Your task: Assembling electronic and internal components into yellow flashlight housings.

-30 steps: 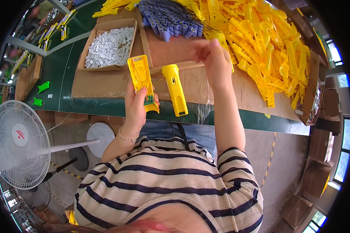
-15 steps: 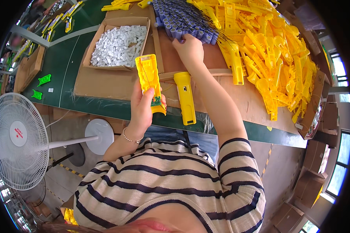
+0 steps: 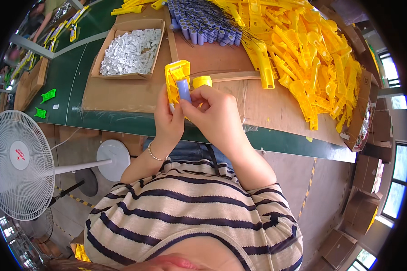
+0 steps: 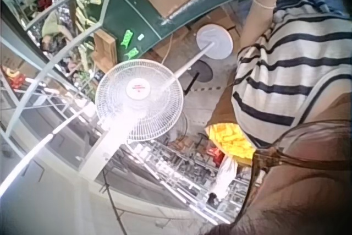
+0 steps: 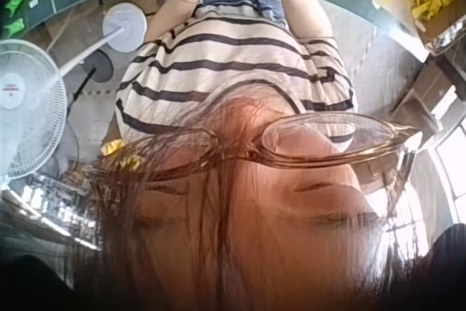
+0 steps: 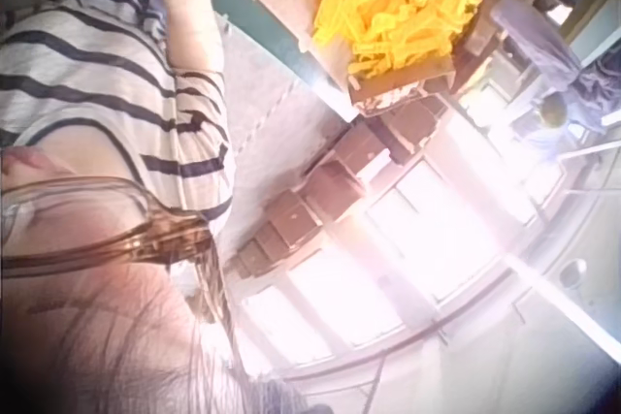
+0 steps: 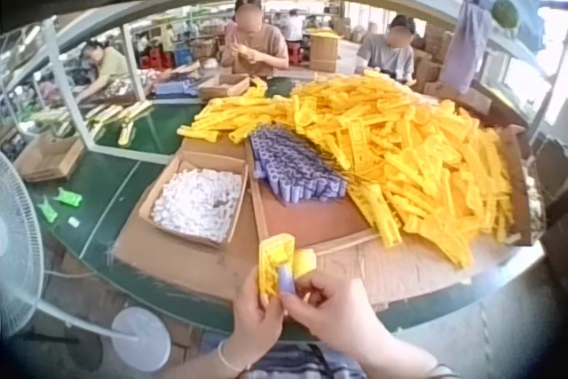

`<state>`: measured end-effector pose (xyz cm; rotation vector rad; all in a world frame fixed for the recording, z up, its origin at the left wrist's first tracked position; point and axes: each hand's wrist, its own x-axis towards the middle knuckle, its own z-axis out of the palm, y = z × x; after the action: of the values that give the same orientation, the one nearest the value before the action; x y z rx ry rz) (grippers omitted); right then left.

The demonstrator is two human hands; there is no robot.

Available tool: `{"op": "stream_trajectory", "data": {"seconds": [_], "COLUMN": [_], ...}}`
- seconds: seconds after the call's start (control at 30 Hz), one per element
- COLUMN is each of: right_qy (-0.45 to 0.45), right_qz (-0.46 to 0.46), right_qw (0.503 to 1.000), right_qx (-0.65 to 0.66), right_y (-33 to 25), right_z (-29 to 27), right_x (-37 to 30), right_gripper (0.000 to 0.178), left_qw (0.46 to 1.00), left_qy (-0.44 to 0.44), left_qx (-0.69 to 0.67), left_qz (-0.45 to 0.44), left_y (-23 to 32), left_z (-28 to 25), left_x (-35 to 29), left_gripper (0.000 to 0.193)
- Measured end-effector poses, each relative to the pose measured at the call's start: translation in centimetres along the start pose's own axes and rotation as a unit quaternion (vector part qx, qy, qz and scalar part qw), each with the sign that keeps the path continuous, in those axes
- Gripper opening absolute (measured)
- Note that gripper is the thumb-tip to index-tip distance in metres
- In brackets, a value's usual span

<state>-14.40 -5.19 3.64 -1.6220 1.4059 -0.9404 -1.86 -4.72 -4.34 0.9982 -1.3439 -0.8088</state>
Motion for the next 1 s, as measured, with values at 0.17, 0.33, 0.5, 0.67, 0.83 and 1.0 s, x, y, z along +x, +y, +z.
{"op": "stream_trajectory", "data": {"seconds": [0.17, 0.33, 0.5, 0.67, 0.83, 1.0], "right_qy": [0.022, 0.053, 0.059, 0.025, -0.016, -0.012], "right_qz": [0.016, 0.028, 0.043, 0.037, 0.06, 0.027], "right_qw": [0.997, 0.99, 0.981, 0.988, 0.984, 0.995], "right_qx": [0.073, 0.13, 0.182, 0.15, 0.166, 0.1], "right_y": [0.4, 0.5, 0.8, 1.0, 1.0, 0.6], "right_z": [0.1, 0.5, 0.9, 0.4, -0.3, -0.5], "right_x": [-0.9, -1.3, -1.2, -0.6, -0.1, -0.2], "right_gripper": [0.018, 0.018, 0.017, 0.017, 0.019, 0.021], "left_qw": [0.999, 0.998, 0.995, 0.99, 0.982, 0.98], "left_qy": [-0.015, -0.061, -0.095, -0.112, -0.132, -0.132], "left_qx": [0.032, 0.025, -0.035, -0.087, -0.121, -0.121], "left_qz": [-0.008, 0.02, -0.003, -0.02, -0.057, -0.089], "left_y": [0.9, 1.0, 1.5, 1.4, 2.0, 1.1], "left_z": [0.1, -0.2, -0.3, -0.4, -0.5, -0.3], "left_x": [-0.5, -0.5, -0.6, -1.1, -1.1, -1.3], "left_gripper": [0.04, 0.043, 0.051, 0.058, 0.052, 0.055]}}
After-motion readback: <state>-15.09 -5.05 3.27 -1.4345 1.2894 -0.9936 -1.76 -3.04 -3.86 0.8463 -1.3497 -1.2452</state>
